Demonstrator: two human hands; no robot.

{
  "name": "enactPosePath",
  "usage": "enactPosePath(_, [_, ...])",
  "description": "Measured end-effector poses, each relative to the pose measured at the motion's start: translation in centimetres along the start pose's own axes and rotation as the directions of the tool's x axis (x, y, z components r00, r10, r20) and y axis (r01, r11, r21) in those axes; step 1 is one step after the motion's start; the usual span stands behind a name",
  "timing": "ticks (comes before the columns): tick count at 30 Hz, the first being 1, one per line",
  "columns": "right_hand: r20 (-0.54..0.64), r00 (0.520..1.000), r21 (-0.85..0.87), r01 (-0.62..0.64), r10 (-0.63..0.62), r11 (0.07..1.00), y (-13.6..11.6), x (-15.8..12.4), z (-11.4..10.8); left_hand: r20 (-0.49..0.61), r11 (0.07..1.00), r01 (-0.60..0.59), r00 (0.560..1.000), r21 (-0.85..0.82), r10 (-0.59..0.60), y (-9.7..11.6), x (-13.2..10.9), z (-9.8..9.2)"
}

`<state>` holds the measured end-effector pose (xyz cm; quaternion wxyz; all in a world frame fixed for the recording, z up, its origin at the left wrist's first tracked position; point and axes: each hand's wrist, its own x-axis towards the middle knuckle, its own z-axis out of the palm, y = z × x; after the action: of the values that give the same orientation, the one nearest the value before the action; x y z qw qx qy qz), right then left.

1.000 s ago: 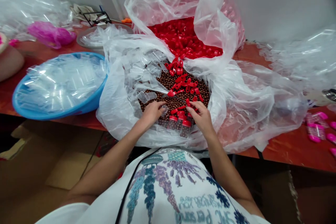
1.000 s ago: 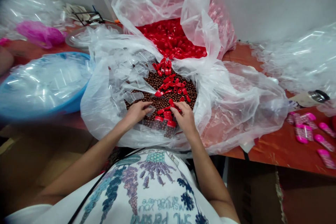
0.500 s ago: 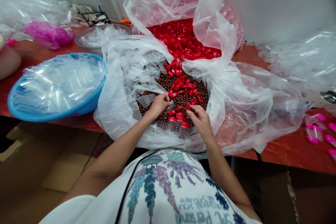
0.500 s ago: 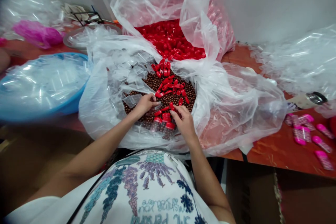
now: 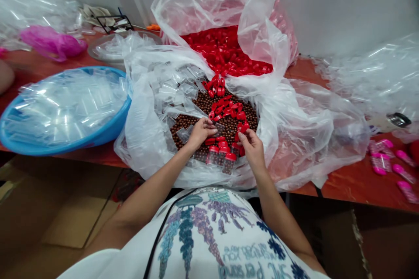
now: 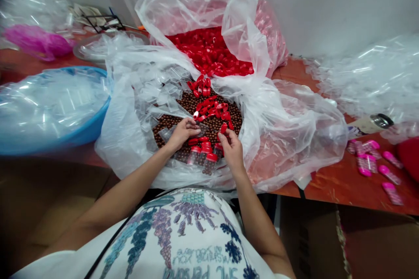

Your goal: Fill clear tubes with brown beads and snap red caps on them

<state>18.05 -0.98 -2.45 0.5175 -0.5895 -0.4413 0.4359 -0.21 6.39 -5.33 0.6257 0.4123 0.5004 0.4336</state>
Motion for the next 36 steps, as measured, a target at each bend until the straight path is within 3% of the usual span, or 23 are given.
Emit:
enactPosePath(5, [0.04,0.999,0.021,-0.016,0.015,1.0,0.2,0.5,0.3,0.033,0.986,0.112,0.994,-0.126,-0.108,1.5,-2.1,-0.7])
enactPosePath(13, [0.133,0.991,0.036,-0.003,-0.001,0.999,-0.9,1.0,2.0,0.157,0.961,0.181,0.976,-0.208,-0.15,2.9,-5.3,-1.4])
enactPosePath(16, [0.178,0.983,0.025,0.049,-0.053,0.998,-1.6,1.1,2.6,0.155,0.965,0.158,0.98,-0.208,-0.127,2.7,-6.0,-1.3])
enactPosePath(20, [0.227,0.955,-0.096,0.214,-0.188,0.972,-2.0,0.8,3.3,0.109,0.984,0.083,0.992,-0.157,-0.067,2.3,-6.5,-0.9])
enactPosePath(25, [0.27,0.897,-0.222,0.413,-0.351,0.883,-2.6,-0.3,3.6,0.056,0.988,0.014,0.998,-0.156,-0.006,2.1,-6.8,-0.5])
enactPosePath(30, [0.452,0.756,-0.391,0.645,-0.473,0.657,-2.0,-0.7,3.5,-0.043,0.975,0.015,0.999,-0.223,-0.025,2.6,-7.4,0.2])
enactPosePath(33, [0.503,0.709,-0.438,0.702,-0.494,0.561,-1.1,-0.5,3.4,-0.015,0.963,0.037,0.999,-0.266,-0.043,2.9,-7.7,0.5])
enactPosePath(36, [0.533,0.69,-0.427,0.719,-0.49,0.549,-1.0,-0.5,3.3,0.05,0.95,0.096,0.995,-0.297,-0.084,3.3,-7.7,0.3])
